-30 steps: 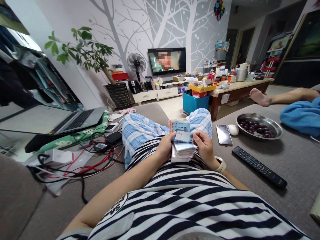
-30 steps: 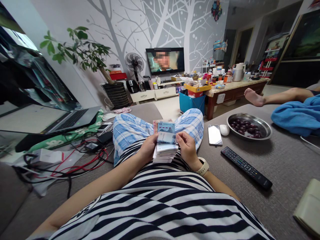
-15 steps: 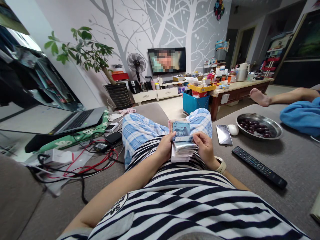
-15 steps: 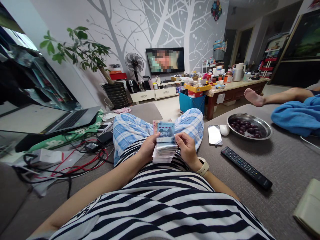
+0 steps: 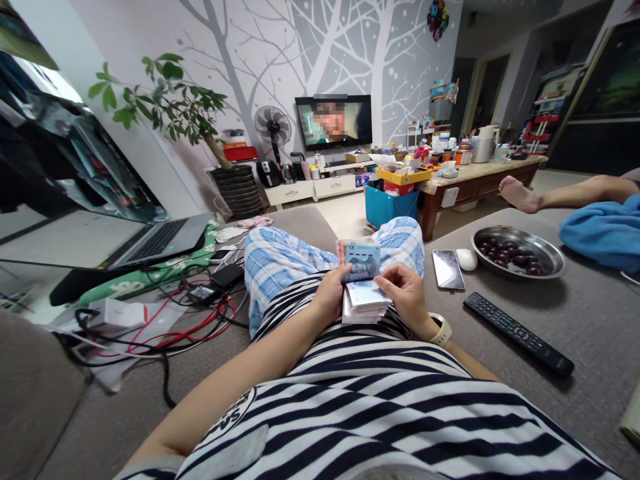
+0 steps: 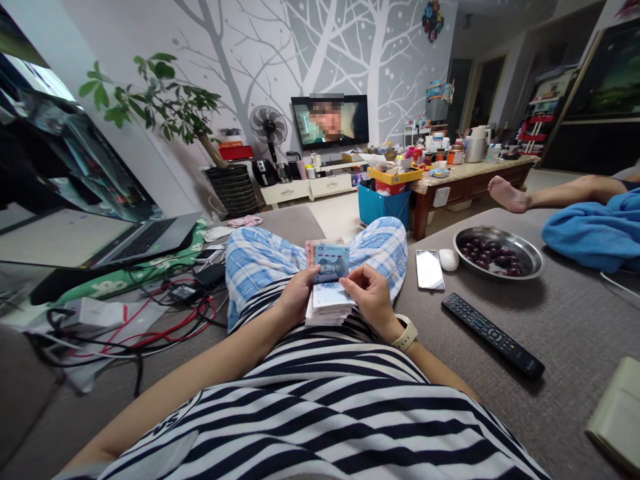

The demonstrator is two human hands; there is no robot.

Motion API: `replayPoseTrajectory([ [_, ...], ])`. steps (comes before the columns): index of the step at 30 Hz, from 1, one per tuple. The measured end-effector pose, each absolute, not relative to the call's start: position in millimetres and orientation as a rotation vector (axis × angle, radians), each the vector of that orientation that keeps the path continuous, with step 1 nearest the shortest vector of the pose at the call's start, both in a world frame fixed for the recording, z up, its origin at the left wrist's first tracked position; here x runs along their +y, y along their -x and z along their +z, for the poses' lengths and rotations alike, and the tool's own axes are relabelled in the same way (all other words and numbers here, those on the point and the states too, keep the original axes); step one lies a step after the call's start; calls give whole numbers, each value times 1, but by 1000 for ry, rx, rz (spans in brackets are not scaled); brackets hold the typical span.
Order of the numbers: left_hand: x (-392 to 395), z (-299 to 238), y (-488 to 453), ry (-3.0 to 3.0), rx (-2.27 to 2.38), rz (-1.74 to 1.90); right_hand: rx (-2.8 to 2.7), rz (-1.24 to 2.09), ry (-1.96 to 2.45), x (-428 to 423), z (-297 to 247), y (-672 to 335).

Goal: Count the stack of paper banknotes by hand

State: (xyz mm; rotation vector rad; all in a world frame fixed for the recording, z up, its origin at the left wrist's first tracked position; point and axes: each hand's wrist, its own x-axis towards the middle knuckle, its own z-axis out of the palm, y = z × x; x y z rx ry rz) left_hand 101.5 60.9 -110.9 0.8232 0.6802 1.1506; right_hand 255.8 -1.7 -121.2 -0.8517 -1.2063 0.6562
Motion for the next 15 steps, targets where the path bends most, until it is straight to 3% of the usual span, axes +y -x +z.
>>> replayPoseTrajectory([
  [15,45,-92,-98,-895,728,1115,-1140,649,917,5,-120,-259],
])
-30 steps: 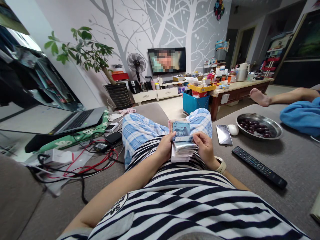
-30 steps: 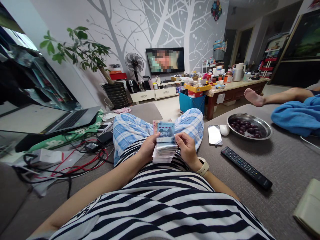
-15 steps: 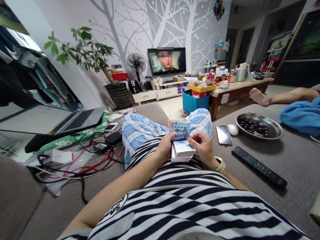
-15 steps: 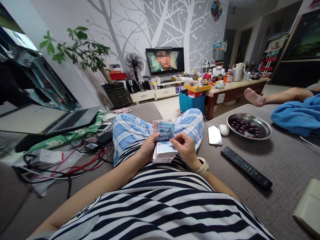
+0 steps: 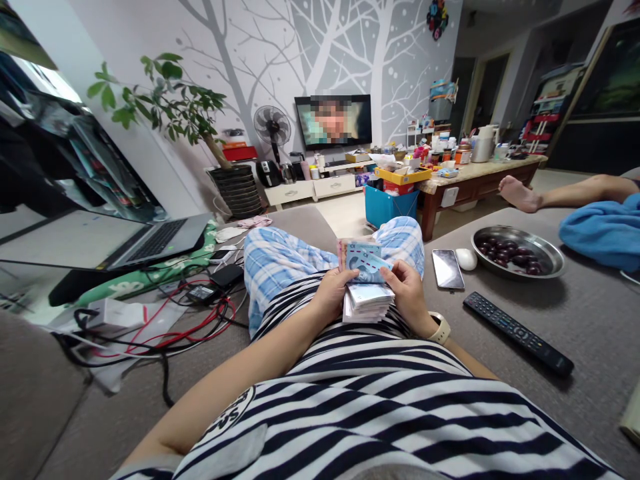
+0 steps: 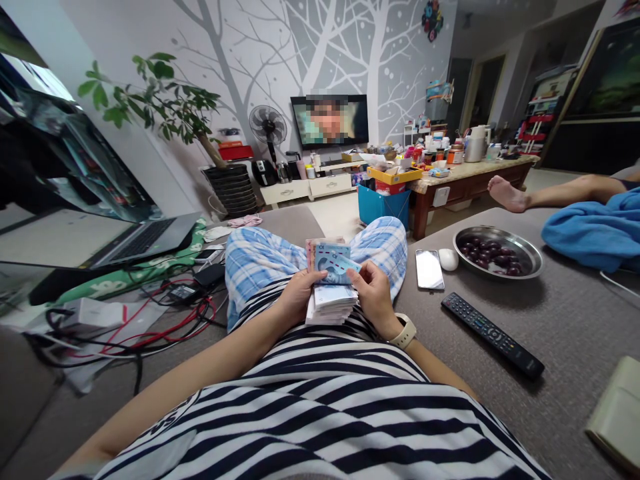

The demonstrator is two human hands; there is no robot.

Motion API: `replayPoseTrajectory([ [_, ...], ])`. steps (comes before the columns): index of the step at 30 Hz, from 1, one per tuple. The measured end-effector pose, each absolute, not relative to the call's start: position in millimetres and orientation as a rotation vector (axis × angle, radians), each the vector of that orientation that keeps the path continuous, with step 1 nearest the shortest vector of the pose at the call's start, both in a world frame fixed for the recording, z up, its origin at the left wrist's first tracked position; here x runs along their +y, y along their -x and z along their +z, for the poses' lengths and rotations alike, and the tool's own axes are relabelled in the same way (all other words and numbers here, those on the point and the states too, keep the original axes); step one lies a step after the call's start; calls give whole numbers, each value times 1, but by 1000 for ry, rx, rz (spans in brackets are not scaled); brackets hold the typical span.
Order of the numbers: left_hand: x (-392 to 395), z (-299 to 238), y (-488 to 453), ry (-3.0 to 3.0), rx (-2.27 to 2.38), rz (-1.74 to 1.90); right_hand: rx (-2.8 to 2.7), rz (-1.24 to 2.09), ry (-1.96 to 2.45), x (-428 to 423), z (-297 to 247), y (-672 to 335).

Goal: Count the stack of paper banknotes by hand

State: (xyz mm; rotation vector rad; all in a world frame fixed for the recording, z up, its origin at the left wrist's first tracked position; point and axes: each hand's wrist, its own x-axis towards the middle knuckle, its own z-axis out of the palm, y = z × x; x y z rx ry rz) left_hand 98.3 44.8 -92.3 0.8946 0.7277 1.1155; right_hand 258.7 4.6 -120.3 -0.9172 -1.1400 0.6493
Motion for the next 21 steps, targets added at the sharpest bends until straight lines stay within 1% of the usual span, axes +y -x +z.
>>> replayPoseTrajectory([
  [10,56,-99,-102,-836,696,1193,-1171,610,916,2,-119,-259],
  [16,58,-100,-97,-859,666,1084,-1206,596,846,0,-120,-258],
  [21,55,-98,-97,-883,674,1093,-1166,617,816,0,-120,-257],
])
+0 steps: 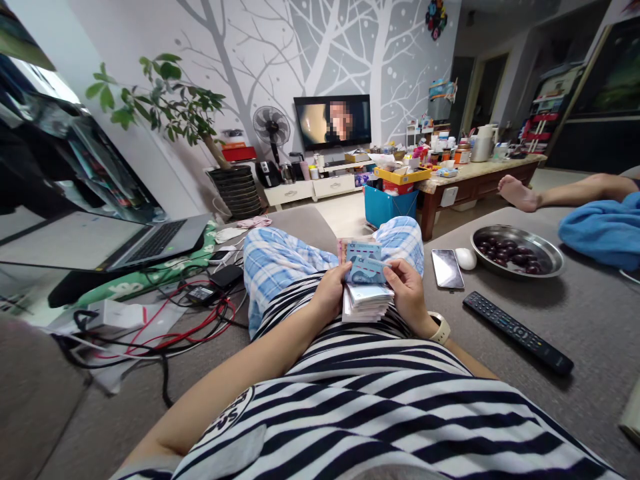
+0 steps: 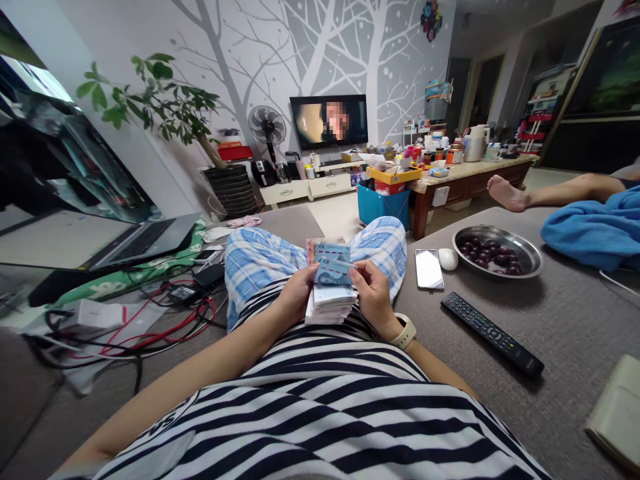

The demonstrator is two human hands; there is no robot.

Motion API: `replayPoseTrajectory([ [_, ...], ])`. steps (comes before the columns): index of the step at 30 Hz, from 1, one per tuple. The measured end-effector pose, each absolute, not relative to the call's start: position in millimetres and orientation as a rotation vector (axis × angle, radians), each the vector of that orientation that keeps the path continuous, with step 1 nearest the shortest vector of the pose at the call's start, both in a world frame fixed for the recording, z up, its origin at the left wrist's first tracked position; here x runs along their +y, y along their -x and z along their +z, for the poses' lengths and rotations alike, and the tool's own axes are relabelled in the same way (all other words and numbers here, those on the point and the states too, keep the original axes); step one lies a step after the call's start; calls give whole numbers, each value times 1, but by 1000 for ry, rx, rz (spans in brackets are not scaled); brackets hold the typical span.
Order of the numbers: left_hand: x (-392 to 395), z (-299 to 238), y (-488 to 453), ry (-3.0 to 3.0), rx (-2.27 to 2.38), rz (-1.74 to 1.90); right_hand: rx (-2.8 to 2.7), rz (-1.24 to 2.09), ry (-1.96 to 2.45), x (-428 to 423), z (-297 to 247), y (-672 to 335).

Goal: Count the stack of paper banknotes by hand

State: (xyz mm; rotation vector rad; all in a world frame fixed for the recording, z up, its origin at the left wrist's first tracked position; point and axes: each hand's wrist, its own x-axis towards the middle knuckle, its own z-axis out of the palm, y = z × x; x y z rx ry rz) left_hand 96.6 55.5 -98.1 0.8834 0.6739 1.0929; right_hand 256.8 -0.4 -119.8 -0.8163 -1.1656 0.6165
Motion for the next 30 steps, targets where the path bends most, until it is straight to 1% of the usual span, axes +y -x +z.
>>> replayPoseTrajectory([
  [9,51,-93,-98,-876,698,1110,-1147,640,824,0,-117,-256],
  [30,55,-100,-99,-874,705,1109,-1158,658,821,-1,-117,-258],
])
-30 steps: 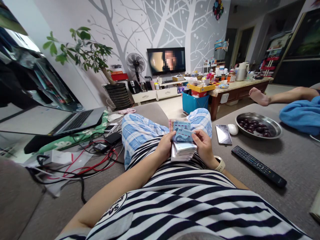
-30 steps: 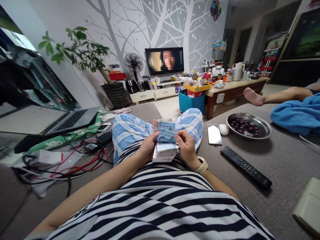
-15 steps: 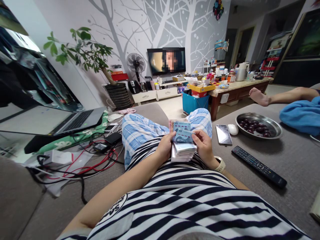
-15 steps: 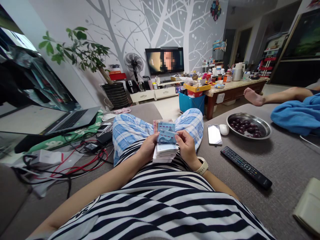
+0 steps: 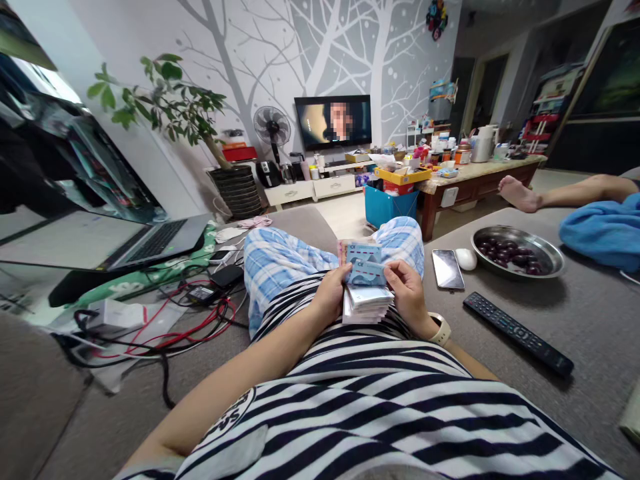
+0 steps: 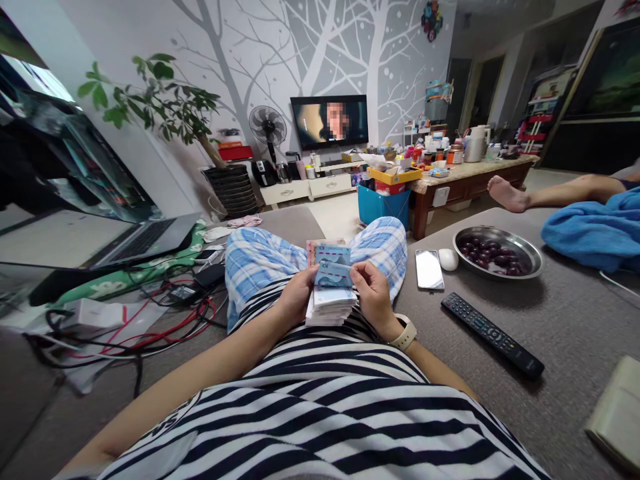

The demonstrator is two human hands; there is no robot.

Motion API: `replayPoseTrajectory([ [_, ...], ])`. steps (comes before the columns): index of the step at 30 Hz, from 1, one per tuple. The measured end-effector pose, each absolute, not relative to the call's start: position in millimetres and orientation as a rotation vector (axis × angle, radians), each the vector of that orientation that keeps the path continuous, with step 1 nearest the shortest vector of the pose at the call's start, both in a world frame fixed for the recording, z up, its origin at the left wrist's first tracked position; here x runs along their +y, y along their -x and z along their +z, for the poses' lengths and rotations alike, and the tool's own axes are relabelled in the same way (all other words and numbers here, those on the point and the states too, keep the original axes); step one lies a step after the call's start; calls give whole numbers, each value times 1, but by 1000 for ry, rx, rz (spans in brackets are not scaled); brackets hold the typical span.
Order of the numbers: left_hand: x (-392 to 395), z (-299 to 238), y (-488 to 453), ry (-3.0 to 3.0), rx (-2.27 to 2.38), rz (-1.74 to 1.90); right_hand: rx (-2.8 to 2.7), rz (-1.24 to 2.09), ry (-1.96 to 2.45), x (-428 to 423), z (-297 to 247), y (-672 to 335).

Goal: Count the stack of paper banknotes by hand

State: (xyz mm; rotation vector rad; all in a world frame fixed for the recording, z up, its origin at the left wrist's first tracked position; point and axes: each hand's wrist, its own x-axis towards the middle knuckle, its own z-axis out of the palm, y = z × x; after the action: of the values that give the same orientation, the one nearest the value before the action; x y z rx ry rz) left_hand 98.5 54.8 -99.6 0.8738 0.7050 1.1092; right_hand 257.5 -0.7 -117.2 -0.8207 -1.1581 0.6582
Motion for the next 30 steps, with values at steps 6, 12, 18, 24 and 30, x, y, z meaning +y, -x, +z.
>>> replayPoseTrajectory([
  [6,56,-100,-95,-908,670,1080,-1158,640,825,-2,-114,-257],
  [12,56,-101,-95,-916,643,1092,-1177,601,806,-3,-115,-257],
  [18,51,-97,-95,-902,656,1110,-1181,598,799,-3,-116,-257],
  [24,54,-99,-95,-906,637,1094,-1179,604,802,-3,-115,-257],
  [30,54,-99,-94,-910,645,1094,-1174,615,788,-4,-113,-257],
])
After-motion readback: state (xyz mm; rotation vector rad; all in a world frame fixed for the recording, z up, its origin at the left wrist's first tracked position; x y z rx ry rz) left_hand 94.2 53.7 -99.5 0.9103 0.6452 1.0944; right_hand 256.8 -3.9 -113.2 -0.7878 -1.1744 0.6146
